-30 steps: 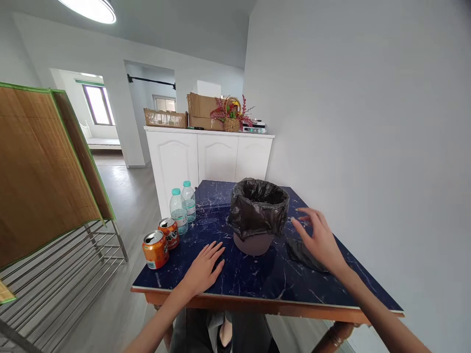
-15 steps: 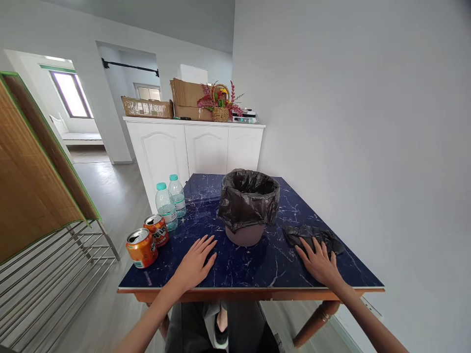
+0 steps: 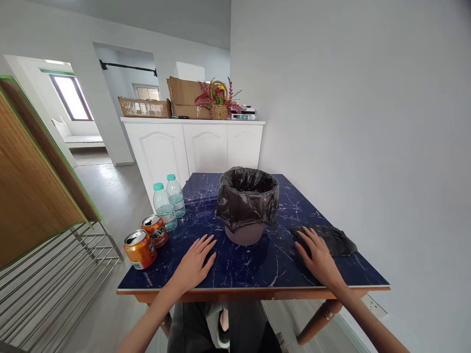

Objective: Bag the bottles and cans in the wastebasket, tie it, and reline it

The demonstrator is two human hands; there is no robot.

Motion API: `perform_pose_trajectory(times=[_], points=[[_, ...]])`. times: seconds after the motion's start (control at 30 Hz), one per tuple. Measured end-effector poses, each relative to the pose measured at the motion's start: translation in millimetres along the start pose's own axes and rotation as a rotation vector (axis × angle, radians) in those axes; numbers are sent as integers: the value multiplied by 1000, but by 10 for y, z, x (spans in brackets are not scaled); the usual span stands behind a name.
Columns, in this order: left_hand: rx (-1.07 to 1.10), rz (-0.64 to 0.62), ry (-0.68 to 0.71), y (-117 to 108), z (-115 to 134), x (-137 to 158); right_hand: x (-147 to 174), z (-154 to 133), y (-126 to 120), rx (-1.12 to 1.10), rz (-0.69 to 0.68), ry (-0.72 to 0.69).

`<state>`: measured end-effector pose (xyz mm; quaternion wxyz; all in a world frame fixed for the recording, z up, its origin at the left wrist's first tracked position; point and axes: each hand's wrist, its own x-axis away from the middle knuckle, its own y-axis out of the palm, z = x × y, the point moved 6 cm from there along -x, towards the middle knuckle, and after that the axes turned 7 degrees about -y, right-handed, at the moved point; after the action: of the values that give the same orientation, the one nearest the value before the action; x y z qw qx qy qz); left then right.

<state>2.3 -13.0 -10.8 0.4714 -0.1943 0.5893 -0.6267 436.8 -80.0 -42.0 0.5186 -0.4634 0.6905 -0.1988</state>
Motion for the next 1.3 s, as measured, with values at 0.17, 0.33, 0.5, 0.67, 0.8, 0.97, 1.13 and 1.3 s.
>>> perform_pose_trajectory(times=[0.17, 0.33, 0.5, 0.67, 0.8, 0.97, 1.13, 1.3], points=[[-11, 3, 0, -36, 21, 8, -233, -450, 220, -655, 68, 70], [-25, -13, -11, -75, 56, -2, -528, -535, 555, -806, 77, 141], [-57, 20, -8, -267, 207, 56, -541, -633, 672, -820, -5, 143], [-119, 350, -90, -1056, 412, -44, -383, -767, 624, -782, -71, 84], [-272, 526, -171, -1739, 384, -589, -297, -765, 577, -764, -81, 86], [-547, 435, -384, -2100, -97, -1548, -185, -748, 486, -790, -83, 124], [-571, 330, -513, -2028, -486, -1860, -148, -780, 425, -820, -35, 116], [-521, 238, -460, -1878, -425, -1820, -158, -781, 465, -809, -46, 122]])
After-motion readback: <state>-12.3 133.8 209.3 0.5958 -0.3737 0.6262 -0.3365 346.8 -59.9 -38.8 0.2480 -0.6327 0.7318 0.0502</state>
